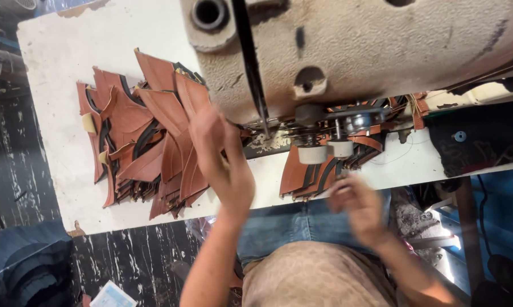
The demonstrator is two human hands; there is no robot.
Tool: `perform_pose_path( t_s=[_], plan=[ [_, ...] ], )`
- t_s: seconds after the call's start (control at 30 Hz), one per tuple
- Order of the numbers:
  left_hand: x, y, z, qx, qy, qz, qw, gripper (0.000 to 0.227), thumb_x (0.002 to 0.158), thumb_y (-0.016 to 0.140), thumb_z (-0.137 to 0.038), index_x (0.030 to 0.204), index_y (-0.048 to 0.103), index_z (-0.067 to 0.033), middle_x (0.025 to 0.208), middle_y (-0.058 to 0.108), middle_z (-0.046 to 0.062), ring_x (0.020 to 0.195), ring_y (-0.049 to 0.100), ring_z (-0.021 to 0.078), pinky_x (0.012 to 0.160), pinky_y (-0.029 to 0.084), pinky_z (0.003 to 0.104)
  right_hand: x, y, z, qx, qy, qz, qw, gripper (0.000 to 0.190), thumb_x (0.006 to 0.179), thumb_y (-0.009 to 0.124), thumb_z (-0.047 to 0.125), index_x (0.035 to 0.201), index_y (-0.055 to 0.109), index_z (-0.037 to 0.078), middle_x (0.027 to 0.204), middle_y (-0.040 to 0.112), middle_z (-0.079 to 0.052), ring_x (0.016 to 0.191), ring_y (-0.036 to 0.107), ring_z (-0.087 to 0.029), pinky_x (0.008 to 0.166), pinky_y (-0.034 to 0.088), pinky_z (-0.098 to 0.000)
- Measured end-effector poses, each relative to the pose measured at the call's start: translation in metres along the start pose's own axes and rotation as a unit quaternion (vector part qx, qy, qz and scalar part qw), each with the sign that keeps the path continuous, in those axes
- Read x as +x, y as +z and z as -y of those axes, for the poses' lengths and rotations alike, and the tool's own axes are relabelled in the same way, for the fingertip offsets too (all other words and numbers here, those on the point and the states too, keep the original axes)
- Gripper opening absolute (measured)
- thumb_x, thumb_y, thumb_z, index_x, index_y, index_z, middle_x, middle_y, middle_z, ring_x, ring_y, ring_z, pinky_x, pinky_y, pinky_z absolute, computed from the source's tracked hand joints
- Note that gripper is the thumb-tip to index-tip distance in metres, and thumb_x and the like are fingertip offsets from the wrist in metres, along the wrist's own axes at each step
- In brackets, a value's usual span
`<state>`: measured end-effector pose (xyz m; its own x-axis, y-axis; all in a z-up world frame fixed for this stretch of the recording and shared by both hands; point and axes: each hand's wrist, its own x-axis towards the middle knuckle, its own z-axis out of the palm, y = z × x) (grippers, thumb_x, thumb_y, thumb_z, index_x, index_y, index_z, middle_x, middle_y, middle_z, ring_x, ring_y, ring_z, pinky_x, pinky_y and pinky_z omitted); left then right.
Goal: Sewing leather shoe components together using an industrial sewing machine.
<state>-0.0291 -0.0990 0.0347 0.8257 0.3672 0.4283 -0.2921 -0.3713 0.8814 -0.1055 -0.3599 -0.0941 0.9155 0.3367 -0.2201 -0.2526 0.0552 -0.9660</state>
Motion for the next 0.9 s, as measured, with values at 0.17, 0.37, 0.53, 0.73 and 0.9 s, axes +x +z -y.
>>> perform_pose_path(
  t_s=[0.17, 0.37, 0.53, 0.73, 0.9],
  plan=[
    [0.033, 0.004, 0.076, -0.145, -0.065, 0.048, 0.986, 0.012, 0.106, 0.053, 0.001, 0.111, 0.062, 0.0068, 0.108, 0.064, 0.009, 0.102, 0.058, 0.0098, 0.090, 0.047, 0.025, -0.004, -0.115, 0.020, -0.471, -0.261, -0.196, 0.820, 0.017, 0.119, 0.056, 0.016, 0.111, 0.066, 0.005, 0.096, 0.068, -0.010, 0.085, 0.064, -0.017, 0.077, 0.050, -0.0291],
    [0.028, -0.006, 0.022, -0.071, -0.179, 0.083, 0.978, 0.019, 0.103, 0.058, -0.002, 0.115, 0.070, 0.0066, 0.098, 0.071, 0.008, 0.085, 0.060, 0.0117, 0.072, 0.047, 0.029, -0.018, -0.205, -0.002, -0.435, -0.132, -0.393, 0.799, 0.020, 0.115, 0.056, 0.010, 0.125, 0.067, -0.004, 0.112, 0.069, -0.015, 0.098, 0.065, -0.023, 0.088, 0.053, -0.0346],
    [0.020, -0.016, 0.023, 0.069, 0.013, 0.057, 0.996, 0.026, 0.109, 0.052, -0.002, 0.129, 0.064, 0.0085, 0.133, 0.065, 0.021, 0.124, 0.060, 0.0293, 0.110, 0.045, 0.039, -0.005, -0.224, 0.001, -0.473, -0.154, -0.340, 0.798, 0.039, 0.100, 0.049, -0.006, 0.137, 0.058, -0.009, 0.127, 0.064, -0.025, 0.114, 0.064, -0.034, 0.099, 0.052, -0.0420],
    [0.076, 0.006, 0.177, -0.087, -0.243, 0.218, 0.941, 0.029, 0.098, 0.066, -0.011, 0.126, 0.068, 0.0000, 0.120, 0.073, 0.015, 0.106, 0.068, 0.0210, 0.087, 0.058, 0.034, -0.015, -0.174, 0.051, -0.429, -0.134, -0.390, 0.803, 0.041, 0.095, 0.044, -0.003, 0.134, 0.057, -0.007, 0.128, 0.063, -0.021, 0.116, 0.062, -0.032, 0.102, 0.051, -0.0412],
    [0.101, 0.023, 0.174, -0.077, -0.167, 0.209, 0.960, 0.032, 0.099, 0.065, -0.010, 0.130, 0.064, -0.0008, 0.119, 0.074, 0.012, 0.106, 0.069, 0.0178, 0.089, 0.057, 0.032, -0.018, -0.150, 0.047, -0.483, -0.217, -0.351, 0.772, 0.026, 0.101, 0.047, 0.002, 0.120, 0.063, -0.004, 0.124, 0.065, -0.017, 0.116, 0.063, -0.029, 0.106, 0.051, -0.0372]
  ],
)
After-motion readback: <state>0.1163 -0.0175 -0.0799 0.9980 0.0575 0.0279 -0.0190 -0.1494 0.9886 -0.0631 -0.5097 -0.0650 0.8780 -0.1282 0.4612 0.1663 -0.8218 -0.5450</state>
